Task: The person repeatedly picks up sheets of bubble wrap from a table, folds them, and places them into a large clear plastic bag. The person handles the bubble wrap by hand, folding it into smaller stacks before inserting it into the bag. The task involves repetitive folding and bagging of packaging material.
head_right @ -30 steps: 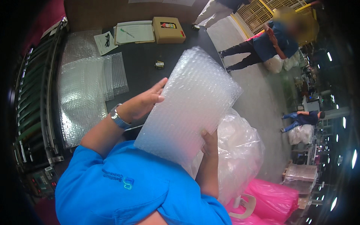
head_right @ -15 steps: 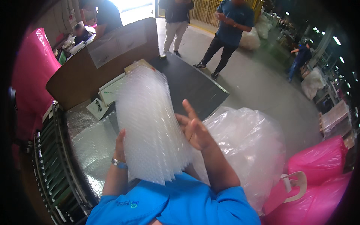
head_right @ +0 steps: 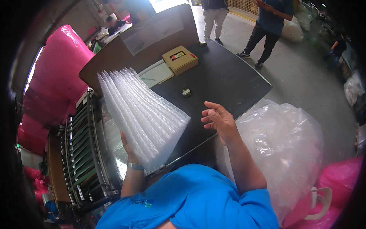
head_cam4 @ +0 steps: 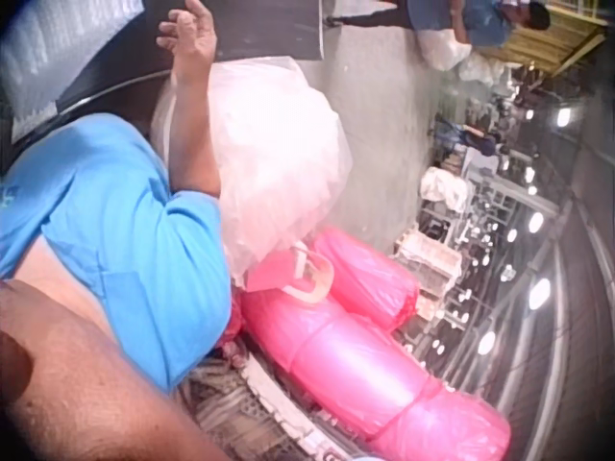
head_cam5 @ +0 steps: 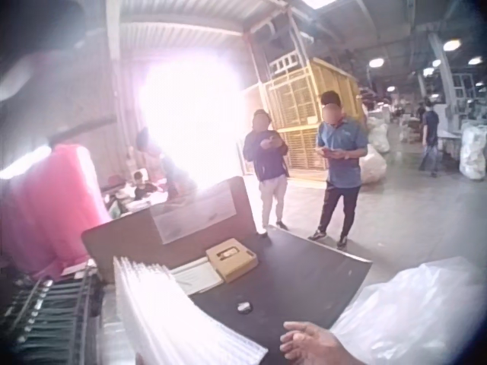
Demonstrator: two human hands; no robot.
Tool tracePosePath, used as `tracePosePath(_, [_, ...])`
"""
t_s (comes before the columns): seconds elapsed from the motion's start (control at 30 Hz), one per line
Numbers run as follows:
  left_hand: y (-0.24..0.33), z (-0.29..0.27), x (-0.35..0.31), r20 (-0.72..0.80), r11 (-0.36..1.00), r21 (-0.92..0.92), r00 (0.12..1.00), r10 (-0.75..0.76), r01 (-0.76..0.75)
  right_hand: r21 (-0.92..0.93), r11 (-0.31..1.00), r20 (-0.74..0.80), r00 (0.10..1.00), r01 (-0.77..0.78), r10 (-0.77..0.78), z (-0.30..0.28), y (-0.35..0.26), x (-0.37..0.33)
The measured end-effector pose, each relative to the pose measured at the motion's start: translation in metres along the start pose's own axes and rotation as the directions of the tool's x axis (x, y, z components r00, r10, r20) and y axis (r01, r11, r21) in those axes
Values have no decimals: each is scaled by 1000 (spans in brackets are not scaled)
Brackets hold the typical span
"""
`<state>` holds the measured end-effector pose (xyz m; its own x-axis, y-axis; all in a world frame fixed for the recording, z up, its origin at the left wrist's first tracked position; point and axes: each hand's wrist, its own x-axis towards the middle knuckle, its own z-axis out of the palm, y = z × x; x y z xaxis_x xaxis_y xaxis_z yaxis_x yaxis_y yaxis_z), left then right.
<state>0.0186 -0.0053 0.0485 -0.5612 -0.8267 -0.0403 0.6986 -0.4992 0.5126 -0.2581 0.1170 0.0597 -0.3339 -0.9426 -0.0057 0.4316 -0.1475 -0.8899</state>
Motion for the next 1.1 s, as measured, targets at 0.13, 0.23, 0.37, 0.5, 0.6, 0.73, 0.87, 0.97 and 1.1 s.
tracePosePath(0.13, [3, -5, -12, 13, 995, 95, 1000, 12, -14, -185, 983, 124, 992, 4, 19, 25, -20, 35])
tracePosePath(0.23, [7, -8, -20, -6, 968, 249, 1000, -3, 5, -178, 984, 200, 979, 0, 36, 50, -27, 69])
tracePosePath(0.37, [8, -7, -25, -78, 949, 307, 996, -45, 67, -98, 995, 169, 985, -19, 36, 75, -32, 103])
tracePosePath(0.5, [16, -10, -20, -44, 923, 359, 990, -131, 138, -222, 964, 131, 984, 149, -122, 79, -28, 127])
tracePosePath(0.6, [22, 1, -20, -78, 903, 415, 993, -87, 112, -73, 972, -117, 966, 224, -232, 60, -49, 145])
tracePosePath(0.73, [27, 9, -25, -76, 891, 449, 997, -31, 62, -119, 982, -180, 969, 148, -168, 42, -62, 134])
tracePosePath(0.87, [24, 5, -22, -97, 898, 431, 994, -55, 92, -196, 972, -18, 991, 129, -136, 67, -42, 122])
tracePosePath(0.97, [20, 9, -14, -87, 874, 468, 991, -104, 133, -299, 924, 94, 971, 240, -222, 76, -25, 130])
tracePosePath(1.1, [15, 17, -10, -81, 891, 445, 995, -63, 93, -55, 977, -230, 949, 206, -214, 52, -50, 138])
